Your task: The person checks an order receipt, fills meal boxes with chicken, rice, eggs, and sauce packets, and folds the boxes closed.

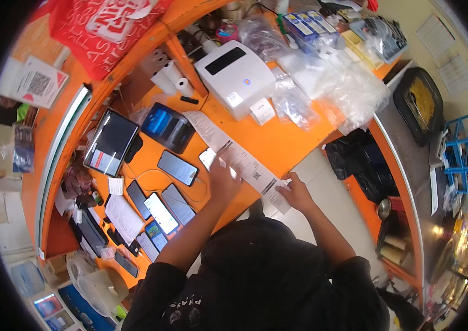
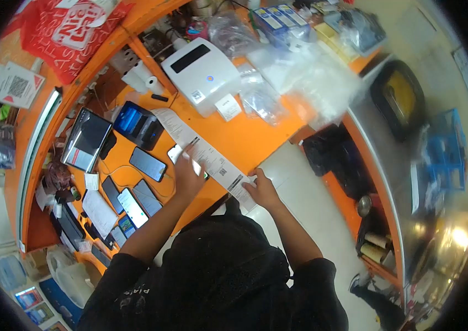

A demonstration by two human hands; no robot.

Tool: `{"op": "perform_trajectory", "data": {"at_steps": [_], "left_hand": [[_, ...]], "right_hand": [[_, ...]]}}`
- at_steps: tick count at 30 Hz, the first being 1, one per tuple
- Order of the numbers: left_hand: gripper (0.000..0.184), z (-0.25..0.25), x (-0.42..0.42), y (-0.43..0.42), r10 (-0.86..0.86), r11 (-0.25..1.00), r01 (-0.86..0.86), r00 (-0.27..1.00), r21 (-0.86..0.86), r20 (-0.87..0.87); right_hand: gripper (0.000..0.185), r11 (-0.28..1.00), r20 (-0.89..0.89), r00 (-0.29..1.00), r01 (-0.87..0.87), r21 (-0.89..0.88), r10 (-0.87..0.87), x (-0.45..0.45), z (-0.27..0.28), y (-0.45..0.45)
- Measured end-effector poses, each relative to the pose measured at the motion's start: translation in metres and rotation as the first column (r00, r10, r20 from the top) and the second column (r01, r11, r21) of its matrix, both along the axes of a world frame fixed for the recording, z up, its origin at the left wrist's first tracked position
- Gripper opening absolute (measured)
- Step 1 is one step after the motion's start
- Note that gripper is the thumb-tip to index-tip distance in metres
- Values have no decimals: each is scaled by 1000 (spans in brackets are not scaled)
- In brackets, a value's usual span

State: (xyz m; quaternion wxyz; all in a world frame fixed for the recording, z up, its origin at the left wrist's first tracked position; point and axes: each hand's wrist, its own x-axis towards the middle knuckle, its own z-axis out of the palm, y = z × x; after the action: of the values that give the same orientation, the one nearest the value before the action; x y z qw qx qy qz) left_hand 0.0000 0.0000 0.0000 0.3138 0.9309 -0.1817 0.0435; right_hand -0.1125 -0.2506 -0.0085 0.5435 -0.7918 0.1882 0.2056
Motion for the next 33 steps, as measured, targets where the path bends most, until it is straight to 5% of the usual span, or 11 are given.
{"op": "perform_trajectory", "data": {"at_steps": [3,6,11,15,17,21,25,28,30,32,33], "left_hand": [[63,18,-36,-41,-577,762,595,803,256,-149],[62,17,-35,-45,-594,719,633,774,287,-221],[66,12,-46,-45,-572,733,620,784,280,-241],[66,12,-50,-50,-540,768,583,812,264,-221],[65,11,-46,-52,-533,780,569,822,258,-202],[53,7,-47,-51,-552,734,572,817,366,-167],[46,-7,-58,-49,-581,765,585,807,268,-105],[39,-8,-62,-49,-615,731,652,758,204,-218],[36,-6,-62,-53,-545,767,632,733,110,-407],[37,-7,-61,-53,-580,761,639,747,111,-325],[38,-7,-59,-53,-612,753,648,754,115,-239]], "right_hand": [[51,985,95,995,41,-168,-25,-28,-11,-16],[43,969,119,990,96,-226,-70,-35,-22,-13],[41,907,-201,945,308,289,-257,-37,-68,-14],[39,813,-389,902,366,452,-190,-40,-88,5],[35,968,-105,970,-228,-103,217,-54,-129,-1],[39,976,-144,989,-71,-207,42,-42,-53,-33],[19,866,-110,953,-303,-397,283,6,49,-61],[17,742,161,792,-451,-497,589,65,96,-41],[18,768,193,751,-573,-284,632,128,133,-2],[35,821,595,707,-556,134,382,164,125,33],[35,819,598,703,-559,129,386,171,122,42]]}}
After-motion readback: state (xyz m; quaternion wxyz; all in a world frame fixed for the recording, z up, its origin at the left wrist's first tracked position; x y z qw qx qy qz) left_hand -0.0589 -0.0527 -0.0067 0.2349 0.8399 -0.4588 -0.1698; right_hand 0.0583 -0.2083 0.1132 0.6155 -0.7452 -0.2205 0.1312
